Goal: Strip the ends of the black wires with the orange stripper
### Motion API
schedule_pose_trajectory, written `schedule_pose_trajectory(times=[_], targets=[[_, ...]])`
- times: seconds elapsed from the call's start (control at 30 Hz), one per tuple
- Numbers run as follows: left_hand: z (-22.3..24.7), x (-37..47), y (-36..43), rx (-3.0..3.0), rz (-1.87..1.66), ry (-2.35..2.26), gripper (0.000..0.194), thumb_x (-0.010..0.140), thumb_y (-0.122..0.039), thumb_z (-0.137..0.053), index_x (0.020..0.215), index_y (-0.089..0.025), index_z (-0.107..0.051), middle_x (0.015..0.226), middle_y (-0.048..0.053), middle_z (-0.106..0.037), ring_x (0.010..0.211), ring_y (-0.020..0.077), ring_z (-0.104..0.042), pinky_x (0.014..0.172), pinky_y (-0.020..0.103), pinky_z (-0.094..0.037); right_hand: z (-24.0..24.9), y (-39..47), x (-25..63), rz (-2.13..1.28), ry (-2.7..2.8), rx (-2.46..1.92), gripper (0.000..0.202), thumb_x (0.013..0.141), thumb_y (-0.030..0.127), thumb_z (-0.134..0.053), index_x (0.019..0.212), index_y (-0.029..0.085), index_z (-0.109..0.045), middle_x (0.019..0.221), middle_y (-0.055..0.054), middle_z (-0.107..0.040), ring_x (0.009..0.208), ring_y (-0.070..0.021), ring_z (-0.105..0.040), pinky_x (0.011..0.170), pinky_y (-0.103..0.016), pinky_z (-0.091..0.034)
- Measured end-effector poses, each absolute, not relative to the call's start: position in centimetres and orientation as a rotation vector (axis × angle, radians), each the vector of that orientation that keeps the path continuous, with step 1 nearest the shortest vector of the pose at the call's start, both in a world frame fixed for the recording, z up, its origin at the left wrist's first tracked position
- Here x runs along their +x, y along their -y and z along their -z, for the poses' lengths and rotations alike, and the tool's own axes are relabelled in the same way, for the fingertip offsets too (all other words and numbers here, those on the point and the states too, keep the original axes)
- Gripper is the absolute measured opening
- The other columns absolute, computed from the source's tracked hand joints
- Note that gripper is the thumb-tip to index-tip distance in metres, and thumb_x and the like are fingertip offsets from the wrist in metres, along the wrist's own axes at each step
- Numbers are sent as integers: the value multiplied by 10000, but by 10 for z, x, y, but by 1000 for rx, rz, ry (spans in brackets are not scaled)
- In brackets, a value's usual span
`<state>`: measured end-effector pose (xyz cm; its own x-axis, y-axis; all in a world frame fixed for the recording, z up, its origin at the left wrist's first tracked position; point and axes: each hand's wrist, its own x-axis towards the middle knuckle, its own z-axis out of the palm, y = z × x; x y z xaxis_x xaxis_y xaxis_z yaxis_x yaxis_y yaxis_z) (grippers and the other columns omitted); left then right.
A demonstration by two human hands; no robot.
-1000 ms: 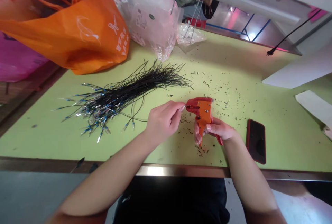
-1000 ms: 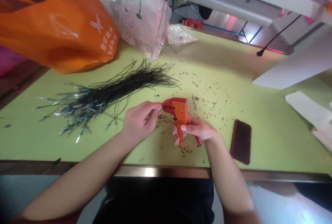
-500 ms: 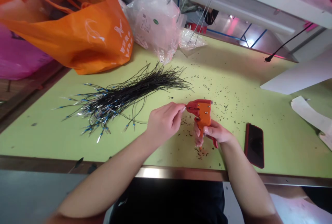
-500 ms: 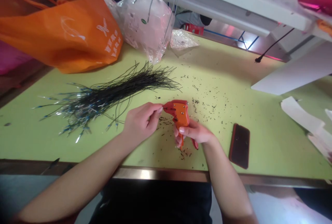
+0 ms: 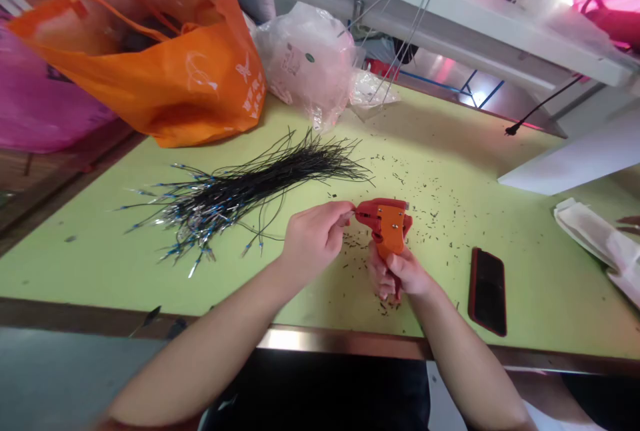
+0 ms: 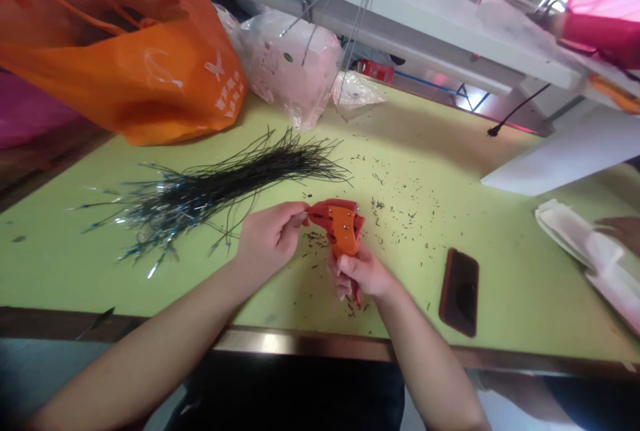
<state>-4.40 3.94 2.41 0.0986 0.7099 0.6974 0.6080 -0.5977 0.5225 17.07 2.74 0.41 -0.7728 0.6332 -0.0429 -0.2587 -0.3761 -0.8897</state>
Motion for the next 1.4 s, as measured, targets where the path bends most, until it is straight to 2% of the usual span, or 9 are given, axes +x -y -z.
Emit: schedule_pose_trajectory(times=[0.17,0.3,0.43,0.57,0.8,1.13,1.23,1.4], targets=[[-31,-52,-47,2094,-1605,-1486,227,1060,-210,-507,966,-191,-713,716,-23,-738,569,114,-643,603,221,-483,-15,-34,180,-2046,1250,-168,447,993,624,-681,811,247,-524,581,92,-450,458,-98,-431,515,-237,-504],[-33,-53,-47,2175,-1530,-1553,251,1085,-261,-501,1039,-186,-736,795,9,-779,663,139,-700,667,236,-508,-26,-40,185,-1829,1119,-387,407,931,638,-739,891,256,-603,682,47,-496,593,-146,-485,680,-328,-571],[-29,-40,-35,2310,-1431,-1508,236,1095,-287,-519,1130,-182,-728,839,23,-805,673,148,-730,623,235,-497,-16,-42,180,-1707,1167,-598,445,928,658,-744,977,232,-626,769,7,-590,720,-185,-612,772,-379,-593],[-27,-31,-27,2427,-1433,-1435,204,1086,-254,-541,1065,-195,-735,863,29,-817,697,157,-745,620,246,-509,-4,-38,175,-1739,1290,-621,458,934,655,-737,1033,220,-633,832,-27,-649,806,-218,-680,794,-399,-613],[-29,-30,-28,2489,-1520,-1373,144,1051,-184,-589,1045,-184,-733,818,21,-798,692,149,-736,625,244,-521,-1,-32,168,-1804,1416,-587,473,924,690,-713,974,227,-631,899,-69,-649,973,-259,-703,871,-436,-637],[-35,-26,-23,2605,-1514,-1296,130,1068,-169,-572,1026,-181,-695,725,-15,-730,610,130,-670,576,253,-483,20,-31,176,-1813,1443,-667,552,936,719,-681,1164,217,-653,907,-65,-681,973,-272,-731,898,-470,-650],[-35,-25,-22,2637,-1514,-1273,110,1063,-164,-581,1043,-177,-688,733,-12,-731,611,134,-663,576,262,-484,24,-30,178,-1780,1434,-712,553,922,728,-699,1170,236,-646,952,-60,-675,991,-264,-724,930,-468,-643],[-35,-24,-19,2627,-1573,-1210,85,1056,-151,-584,1068,-174,-664,739,-18,-733,605,132,-654,574,271,-490,30,-29,182,-1744,1458,-626,463,969,689,-669,1138,259,-643,932,-37,-650,941,-234,-715,917,-434,-645]])
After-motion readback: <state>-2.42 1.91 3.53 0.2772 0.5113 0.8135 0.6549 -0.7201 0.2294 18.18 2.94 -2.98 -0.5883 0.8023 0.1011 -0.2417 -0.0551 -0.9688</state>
